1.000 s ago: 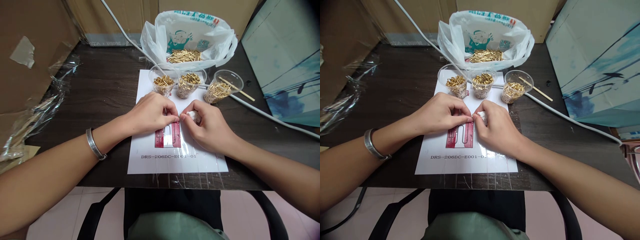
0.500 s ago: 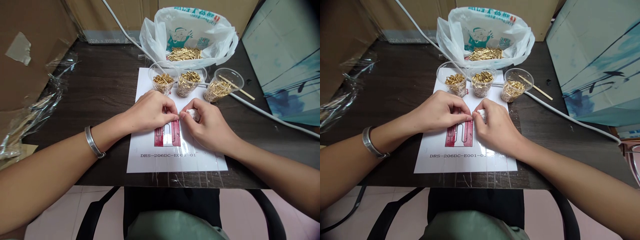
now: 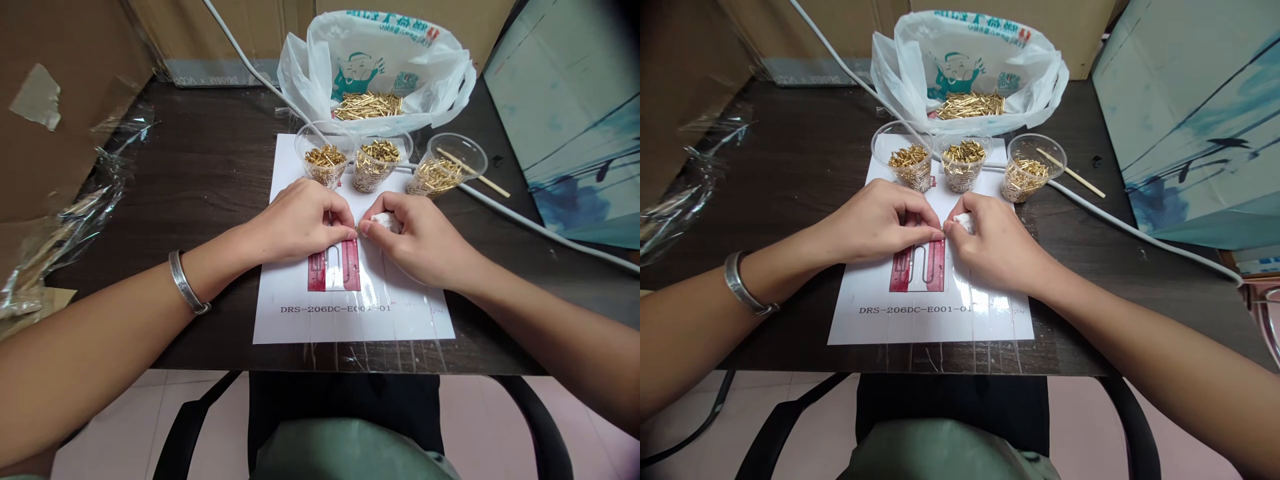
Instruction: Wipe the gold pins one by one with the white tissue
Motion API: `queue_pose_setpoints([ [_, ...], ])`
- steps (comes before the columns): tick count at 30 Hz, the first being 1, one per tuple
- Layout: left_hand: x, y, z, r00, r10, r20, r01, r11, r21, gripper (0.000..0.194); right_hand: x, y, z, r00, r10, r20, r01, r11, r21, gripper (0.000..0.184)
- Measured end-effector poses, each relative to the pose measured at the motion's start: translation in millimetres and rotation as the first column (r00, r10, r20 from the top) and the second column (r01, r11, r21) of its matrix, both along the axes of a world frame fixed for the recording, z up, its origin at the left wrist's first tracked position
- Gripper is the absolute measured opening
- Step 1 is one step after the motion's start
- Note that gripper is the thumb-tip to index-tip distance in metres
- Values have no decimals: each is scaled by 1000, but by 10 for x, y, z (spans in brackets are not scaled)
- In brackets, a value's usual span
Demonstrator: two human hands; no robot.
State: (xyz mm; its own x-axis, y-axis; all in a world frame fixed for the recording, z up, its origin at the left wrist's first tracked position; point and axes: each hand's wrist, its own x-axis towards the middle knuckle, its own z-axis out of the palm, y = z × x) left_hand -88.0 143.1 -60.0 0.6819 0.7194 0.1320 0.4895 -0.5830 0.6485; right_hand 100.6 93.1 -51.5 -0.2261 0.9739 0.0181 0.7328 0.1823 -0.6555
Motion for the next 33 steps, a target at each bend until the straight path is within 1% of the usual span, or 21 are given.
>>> queue_pose_setpoints([
  [3,-1,0,0,1000,-3,-7,3,1000,-8,10,10,19,18,1000,21,-10,-22,999,-29,13],
  [11,-13,1,-2,1000,-21,-1,21,1000,6,8,22,23,32,999,51,0,-51,998,-20,12],
  [17,-11,-3,-1,999,-52,-7,52,998,29,9,13,3,50,996,75,39,-74,997,-29,10],
  [20,-4,-11,6,998,-66,-17,67,996,56,10,9,-17,26,997,59,52,-58,998,-9,10],
  [24,-11,-10,7,998,-60,-25,62,995,72,10,19,-37,-13,999,15,30,-16,1000,23,13],
  [33,-19,3,6,999,-44,-21,45,998,36,10,47,-32,-29,1000,14,7,-14,1000,3,15],
])
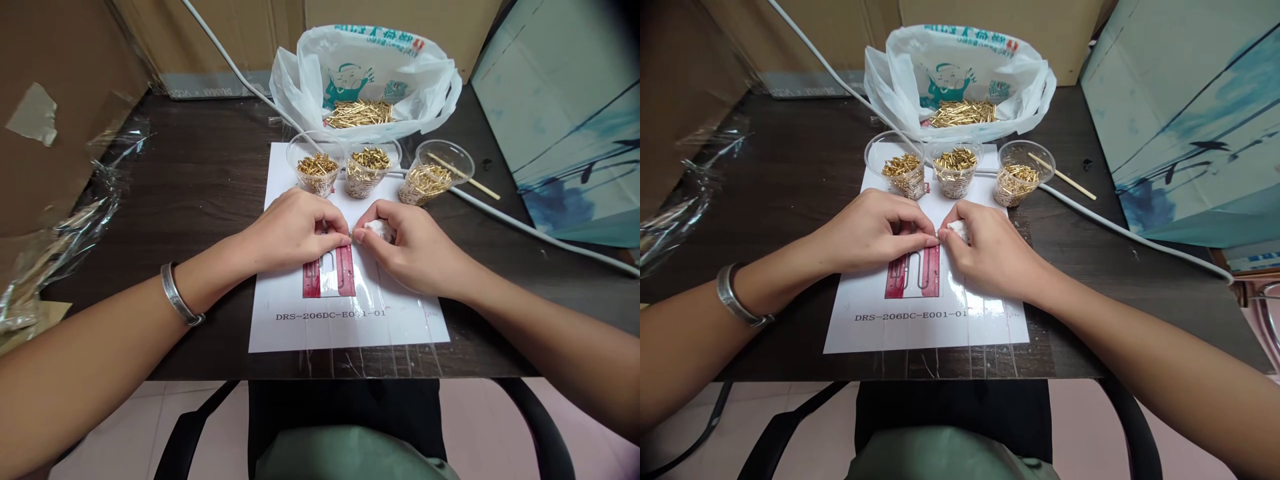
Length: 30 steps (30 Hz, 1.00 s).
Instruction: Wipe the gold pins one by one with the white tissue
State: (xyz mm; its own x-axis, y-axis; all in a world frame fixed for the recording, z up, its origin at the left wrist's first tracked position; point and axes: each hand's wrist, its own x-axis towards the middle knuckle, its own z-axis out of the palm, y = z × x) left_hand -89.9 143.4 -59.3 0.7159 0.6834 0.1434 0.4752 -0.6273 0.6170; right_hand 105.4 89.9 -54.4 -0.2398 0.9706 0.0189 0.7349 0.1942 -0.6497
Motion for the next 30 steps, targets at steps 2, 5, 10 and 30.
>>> queue_pose_setpoints([
  [2,0,-4,8,1000,-1,-3,1,1000,-3,10,0,-1,0,1000,5,2,-5,1000,-10,15],
  [5,-3,-10,17,1000,-4,-7,4,1000,-6,9,-2,-3,5,1000,9,5,-9,1000,-7,15],
  [10,-2,-11,15,1000,-12,-5,12,1000,-3,9,-12,-11,11,1000,0,3,0,1000,-20,15],
  [30,8,-17,26,1000,3,-19,-3,1000,-5,10,-39,-85,-66,999,-30,-21,32,994,109,12],
])
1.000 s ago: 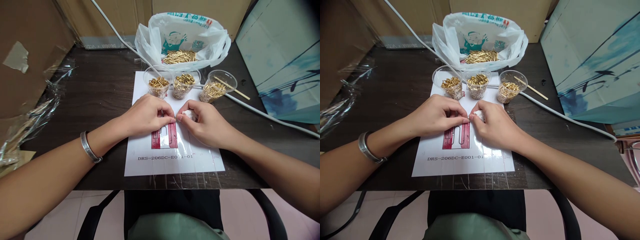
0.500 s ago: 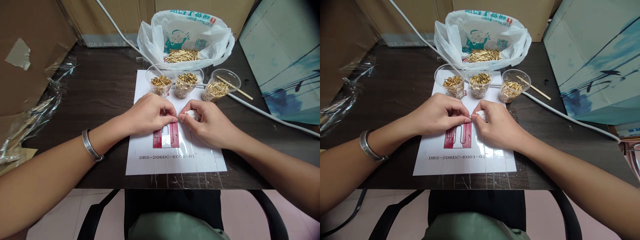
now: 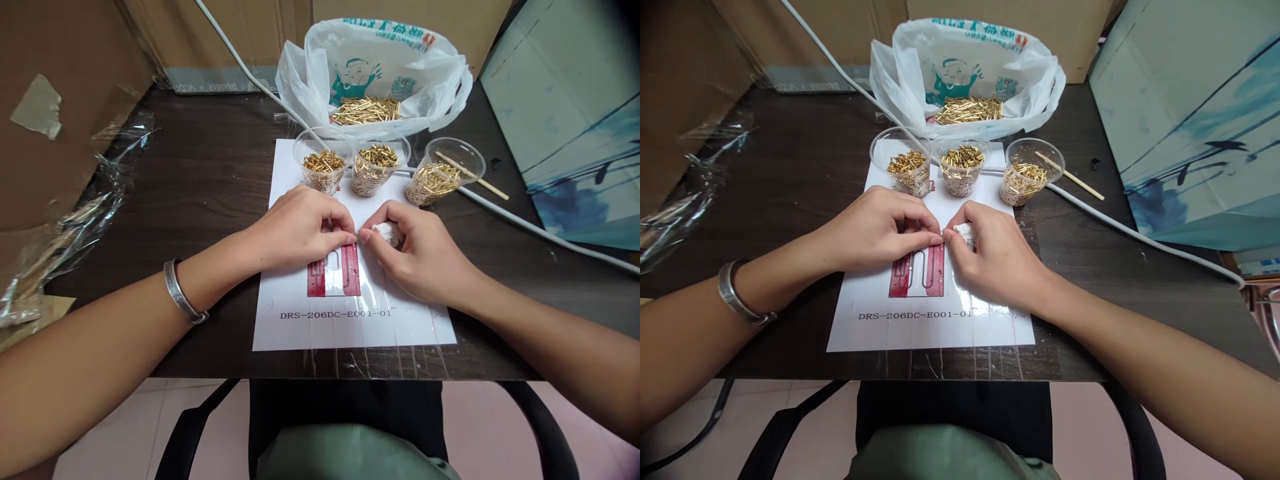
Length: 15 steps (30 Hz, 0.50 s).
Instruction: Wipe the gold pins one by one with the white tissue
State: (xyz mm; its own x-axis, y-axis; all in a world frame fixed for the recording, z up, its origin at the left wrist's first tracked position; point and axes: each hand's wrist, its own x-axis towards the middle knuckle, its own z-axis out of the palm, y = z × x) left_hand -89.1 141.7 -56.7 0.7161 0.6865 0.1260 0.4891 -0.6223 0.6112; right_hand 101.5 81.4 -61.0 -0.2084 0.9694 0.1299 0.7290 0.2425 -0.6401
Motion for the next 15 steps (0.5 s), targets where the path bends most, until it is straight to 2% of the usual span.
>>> queue_pose_setpoints([
  [9,9,5,-28,1000,19,2,-19,999,32,9,-18,-3,-13,1000,6,4,-6,997,73,13],
  [15,9,-1,-22,1000,25,-7,-25,999,39,10,2,-2,3,1000,16,14,-17,999,41,14],
])
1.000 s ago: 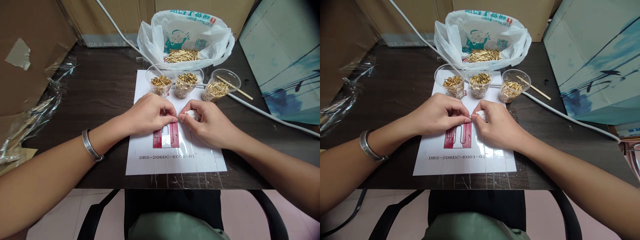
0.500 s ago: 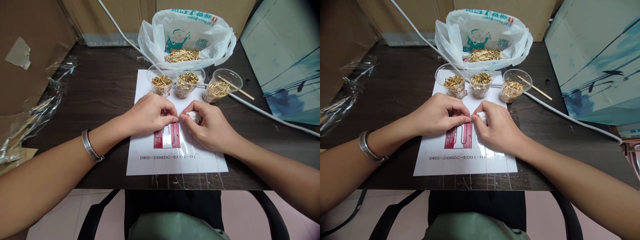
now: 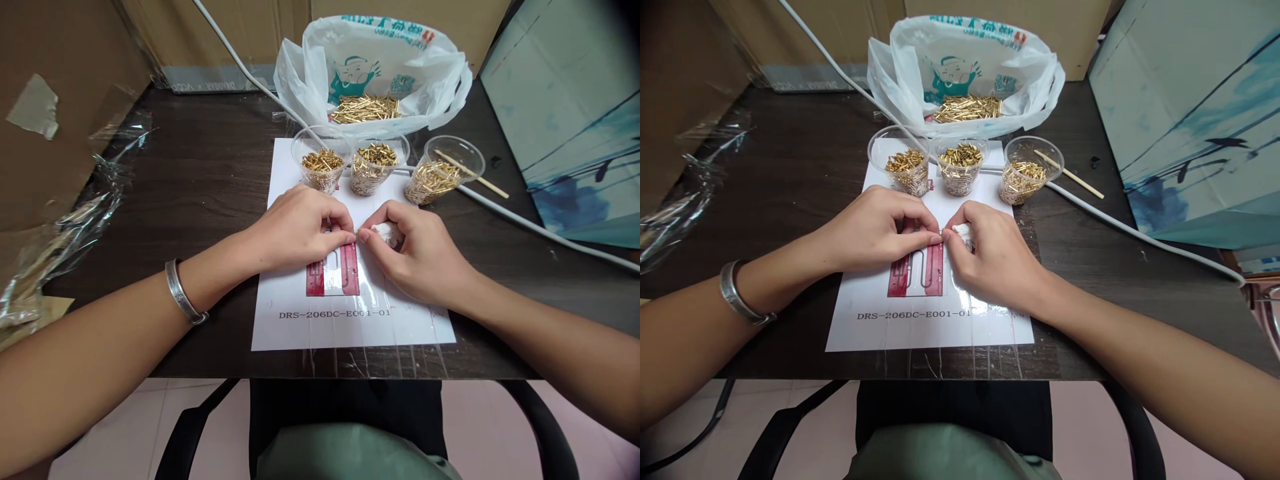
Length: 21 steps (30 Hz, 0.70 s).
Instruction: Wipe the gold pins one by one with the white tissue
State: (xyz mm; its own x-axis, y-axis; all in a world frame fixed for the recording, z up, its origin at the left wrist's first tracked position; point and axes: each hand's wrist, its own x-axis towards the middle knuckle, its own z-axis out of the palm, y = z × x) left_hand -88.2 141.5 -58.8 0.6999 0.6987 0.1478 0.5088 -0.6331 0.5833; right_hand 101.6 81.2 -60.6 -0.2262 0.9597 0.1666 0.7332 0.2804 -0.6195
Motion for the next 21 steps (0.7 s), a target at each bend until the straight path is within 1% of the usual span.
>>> queue_pose_setpoints([
  [3,-3,-7,-1,1000,7,-11,-7,1000,17,10,6,5,14,1000,10,22,-10,1000,-20,15],
  [8,-7,-22,-9,1000,15,-4,-15,1000,24,10,-16,-5,25,999,-3,43,3,1000,4,15],
  [14,0,-19,-20,1000,18,18,-18,1000,22,9,-11,2,38,999,4,50,-3,1000,-13,15],
  [21,19,0,-13,999,13,38,-12,1000,-11,8,3,48,46,1000,4,8,-3,997,-82,14],
])
